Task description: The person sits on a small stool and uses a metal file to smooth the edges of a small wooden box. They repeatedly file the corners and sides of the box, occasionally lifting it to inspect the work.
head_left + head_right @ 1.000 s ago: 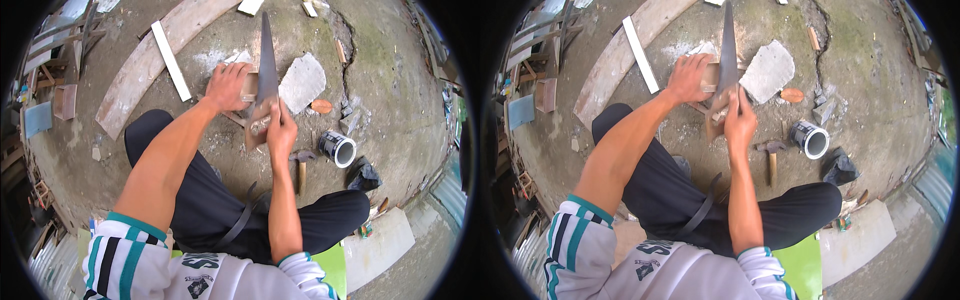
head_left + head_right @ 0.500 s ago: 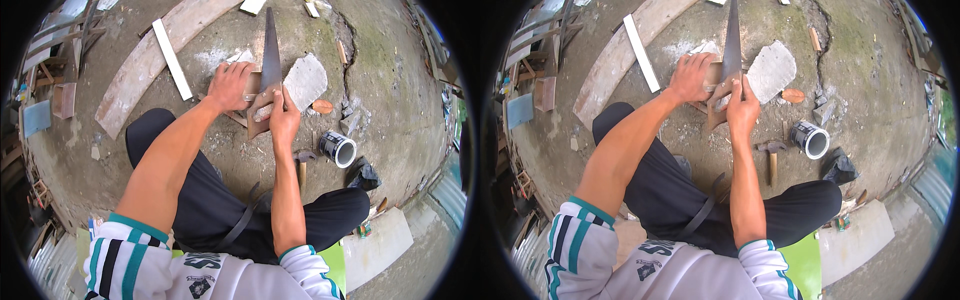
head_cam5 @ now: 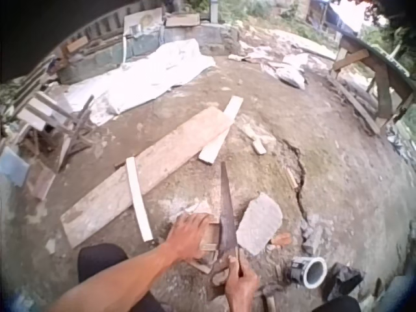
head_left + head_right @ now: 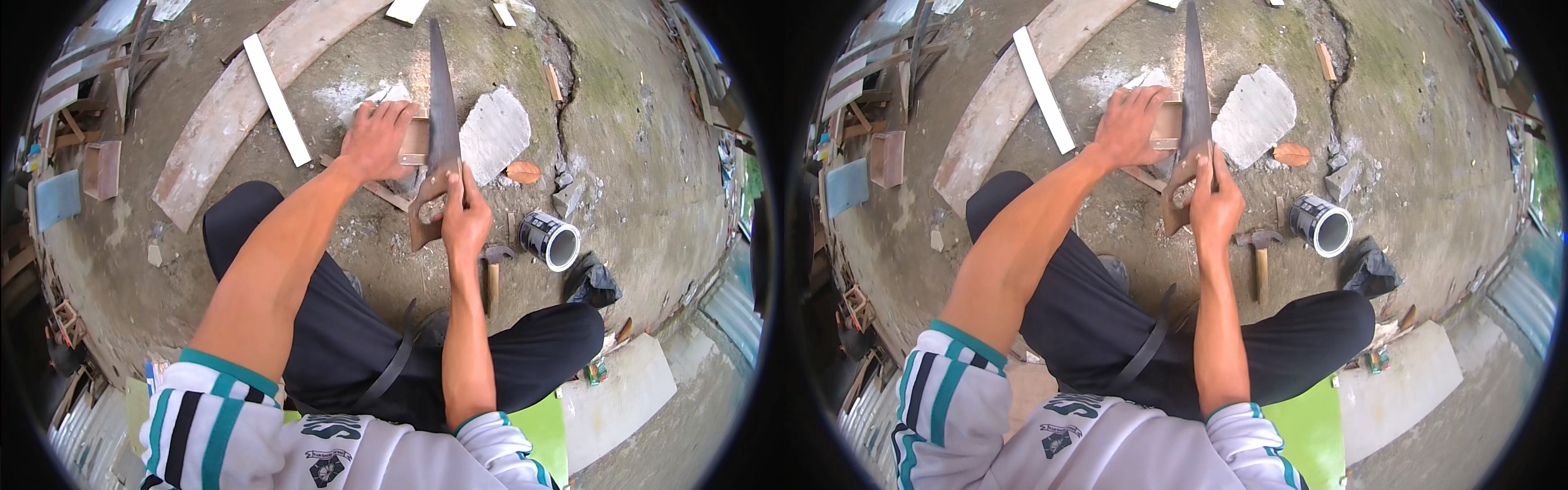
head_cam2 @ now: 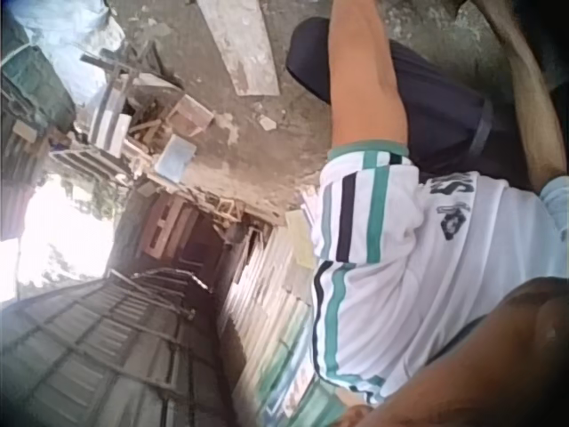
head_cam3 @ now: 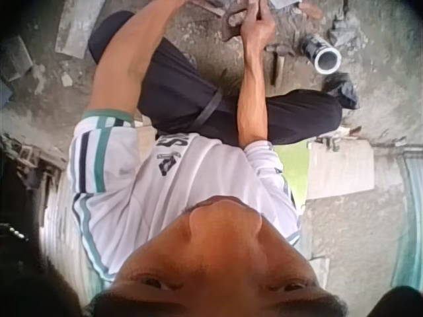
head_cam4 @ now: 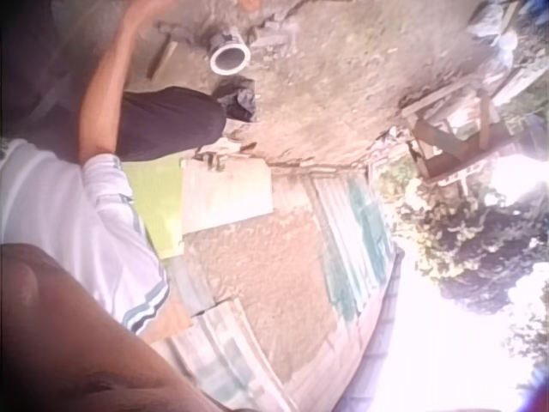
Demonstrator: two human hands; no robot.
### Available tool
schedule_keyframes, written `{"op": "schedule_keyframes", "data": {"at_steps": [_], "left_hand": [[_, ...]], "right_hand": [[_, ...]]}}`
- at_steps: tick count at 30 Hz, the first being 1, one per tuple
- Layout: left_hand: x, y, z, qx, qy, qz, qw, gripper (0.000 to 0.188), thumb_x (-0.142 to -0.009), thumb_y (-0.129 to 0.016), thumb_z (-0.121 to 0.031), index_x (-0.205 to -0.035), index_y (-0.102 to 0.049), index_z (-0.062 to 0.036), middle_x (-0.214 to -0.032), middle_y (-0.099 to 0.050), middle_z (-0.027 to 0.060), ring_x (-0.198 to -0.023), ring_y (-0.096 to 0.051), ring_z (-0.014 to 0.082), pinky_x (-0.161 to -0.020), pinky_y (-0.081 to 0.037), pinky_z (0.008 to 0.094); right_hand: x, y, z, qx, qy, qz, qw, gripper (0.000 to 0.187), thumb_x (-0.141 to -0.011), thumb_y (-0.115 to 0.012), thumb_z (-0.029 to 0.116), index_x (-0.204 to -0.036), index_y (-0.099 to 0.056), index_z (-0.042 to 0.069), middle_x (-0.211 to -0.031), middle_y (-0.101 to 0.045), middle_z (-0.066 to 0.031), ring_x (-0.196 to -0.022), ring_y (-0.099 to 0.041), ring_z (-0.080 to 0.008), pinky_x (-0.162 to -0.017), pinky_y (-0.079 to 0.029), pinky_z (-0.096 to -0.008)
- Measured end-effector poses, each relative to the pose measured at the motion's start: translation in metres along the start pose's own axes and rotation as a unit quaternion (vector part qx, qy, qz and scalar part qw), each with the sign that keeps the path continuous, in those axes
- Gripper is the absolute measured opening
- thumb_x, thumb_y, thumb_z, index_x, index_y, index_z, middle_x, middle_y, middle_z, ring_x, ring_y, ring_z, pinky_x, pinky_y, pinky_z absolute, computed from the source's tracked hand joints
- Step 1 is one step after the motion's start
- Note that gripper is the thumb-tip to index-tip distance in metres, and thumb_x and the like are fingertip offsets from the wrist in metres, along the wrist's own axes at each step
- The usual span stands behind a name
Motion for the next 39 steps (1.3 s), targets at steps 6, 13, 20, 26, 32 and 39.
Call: {"op": "schedule_keyframes", "data": {"at_steps": [6,13,20,26,32,39], "left_hand": [[-0.003,-0.002,0.001,-0.016,0.008,0.029,0.999,0.108,-0.067,-0.086,-0.055,-0.152,-0.039,-0.0075,-0.144,-0.051,0.0101,-0.136,-0.047,0.0238,-0.114,-0.031,0.0465],[-0.004,0.002,-0.003,-0.022,0.033,0.038,0.998,0.106,-0.066,-0.085,-0.054,-0.149,-0.044,-0.0036,-0.143,-0.051,0.0113,-0.136,-0.048,0.0252,-0.113,-0.031,0.0459],[-0.006,-0.002,-0.002,-0.079,0.027,0.052,0.995,0.103,-0.066,-0.082,-0.058,-0.145,-0.046,-0.0015,-0.139,-0.052,0.011,-0.135,-0.048,0.0245,-0.112,-0.032,0.0435],[-0.011,0.0,-0.007,-0.058,0.054,0.077,0.994,0.1,-0.066,-0.083,-0.048,-0.144,-0.045,0.0012,-0.139,-0.051,0.0138,-0.134,-0.048,0.0274,-0.112,-0.031,0.0475],[-0.012,-0.001,-0.01,-0.071,0.065,0.072,0.993,0.095,-0.067,-0.082,-0.044,-0.143,-0.046,0.0018,-0.139,-0.051,0.0143,-0.134,-0.048,0.028,-0.112,-0.029,0.0516],[-0.011,-0.002,-0.009,-0.03,0.051,0.039,0.998,0.089,-0.07,-0.082,-0.044,-0.139,-0.049,0.0015,-0.138,-0.051,0.0149,-0.134,-0.048,0.0283,-0.112,-0.03,0.0508]], "right_hand": [[0.032,0.01,-0.009,0.093,0.144,-0.052,0.984,0.042,-0.103,-0.065,0.023,-0.141,-0.063,0.004,-0.086,-0.076,-0.0205,-0.062,-0.069,-0.0186,-0.06,-0.054,-0.0366],[0.061,0.002,-0.01,0.117,0.188,-0.031,0.975,0.048,-0.096,-0.069,0.01,-0.144,-0.062,0.011,-0.081,-0.07,-0.0226,-0.068,-0.069,-0.0374,-0.067,-0.054,-0.0447],[0.087,-0.003,-0.017,0.071,0.262,-0.064,0.96,0.047,-0.093,-0.069,0.006,-0.139,-0.066,0.011,-0.107,-0.074,-0.024,-0.096,-0.073,-0.0397,-0.085,-0.057,-0.0435],[0.098,-0.003,-0.026,0.121,0.289,-0.119,0.942,0.045,-0.092,-0.072,0.008,-0.136,-0.068,0.011,-0.089,-0.073,-0.0185,-0.077,-0.07,-0.0357,-0.072,-0.055,-0.0422],[0.105,-0.002,-0.031,0.144,0.263,-0.109,0.948,0.046,-0.091,-0.073,0.008,-0.136,-0.068,0.012,-0.087,-0.072,-0.0182,-0.073,-0.07,-0.0344,-0.066,-0.054,-0.0409],[0.098,-0.013,-0.026,0.164,0.31,-0.133,0.927,0.05,-0.09,-0.075,0.01,-0.139,-0.067,0.015,-0.084,-0.071,-0.019,-0.065,-0.066,-0.0361,-0.062,-0.051,-0.0442]]}}
Point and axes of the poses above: each hand's wrist, its own x-axis away from the middle knuckle, its own y-axis out of the back of the hand, z = x × y, the point moved 5 cm from there along -x, towards the middle knuckle
